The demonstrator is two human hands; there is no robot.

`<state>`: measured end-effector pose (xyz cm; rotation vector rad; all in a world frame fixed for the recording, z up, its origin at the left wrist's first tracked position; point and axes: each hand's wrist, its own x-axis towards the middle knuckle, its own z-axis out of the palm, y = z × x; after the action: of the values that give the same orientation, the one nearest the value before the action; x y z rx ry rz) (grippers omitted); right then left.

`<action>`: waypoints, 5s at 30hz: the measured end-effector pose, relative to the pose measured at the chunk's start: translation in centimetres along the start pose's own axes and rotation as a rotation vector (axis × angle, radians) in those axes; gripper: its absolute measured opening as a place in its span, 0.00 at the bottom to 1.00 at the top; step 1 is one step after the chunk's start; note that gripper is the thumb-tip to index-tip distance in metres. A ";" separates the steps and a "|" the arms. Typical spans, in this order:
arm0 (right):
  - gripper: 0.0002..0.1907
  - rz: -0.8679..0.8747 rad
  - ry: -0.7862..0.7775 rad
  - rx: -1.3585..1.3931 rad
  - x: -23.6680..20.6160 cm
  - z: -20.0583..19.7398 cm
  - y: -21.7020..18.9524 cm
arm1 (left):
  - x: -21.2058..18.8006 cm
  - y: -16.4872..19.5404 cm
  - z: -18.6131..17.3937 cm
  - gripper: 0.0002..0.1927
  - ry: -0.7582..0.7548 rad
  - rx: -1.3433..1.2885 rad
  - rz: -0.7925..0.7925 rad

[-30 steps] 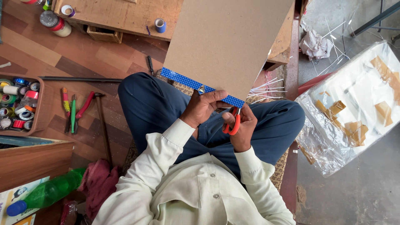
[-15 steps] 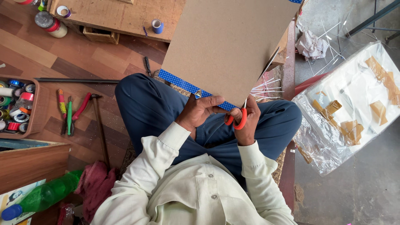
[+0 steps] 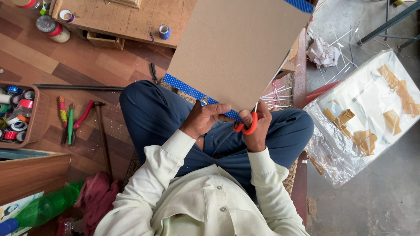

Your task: The person sits on the floor and assembles a decorative art piece by attaching a printed image to a cardboard backing. They use scissors to trim the image and a knife to cut tape, then apply tape to secure the image to the board.

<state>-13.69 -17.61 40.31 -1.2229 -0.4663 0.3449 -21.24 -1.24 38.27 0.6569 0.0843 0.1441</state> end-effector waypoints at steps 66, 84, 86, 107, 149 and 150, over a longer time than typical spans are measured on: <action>0.13 0.371 -0.121 0.488 1.6 -2.8 4.4 | -0.7 6.1 -5.7 0.23 0.002 0.463 0.069; 0.19 0.166 0.098 0.222 -1.3 -0.6 6.7 | 2.6 1.9 -5.8 0.19 0.503 0.435 0.291; 0.22 0.205 0.077 0.301 -0.6 -0.6 5.9 | 1.6 2.7 -6.0 0.25 0.371 0.384 0.186; 0.24 0.547 0.066 0.768 2.0 -4.0 4.8 | 0.8 2.9 -5.9 0.27 0.301 0.645 0.450; 0.20 -0.551 -0.659 -1.666 13.0 5.9 1.1 | 15.3 7.7 -2.2 0.14 0.170 1.576 0.409; 0.20 -0.530 -0.670 -1.700 12.8 5.9 1.1 | 15.4 7.7 -1.9 0.13 0.180 1.557 0.370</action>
<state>-5.78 -6.13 42.85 -2.4927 -1.8452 -0.2453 -7.14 8.41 41.00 2.2164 0.2528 0.5091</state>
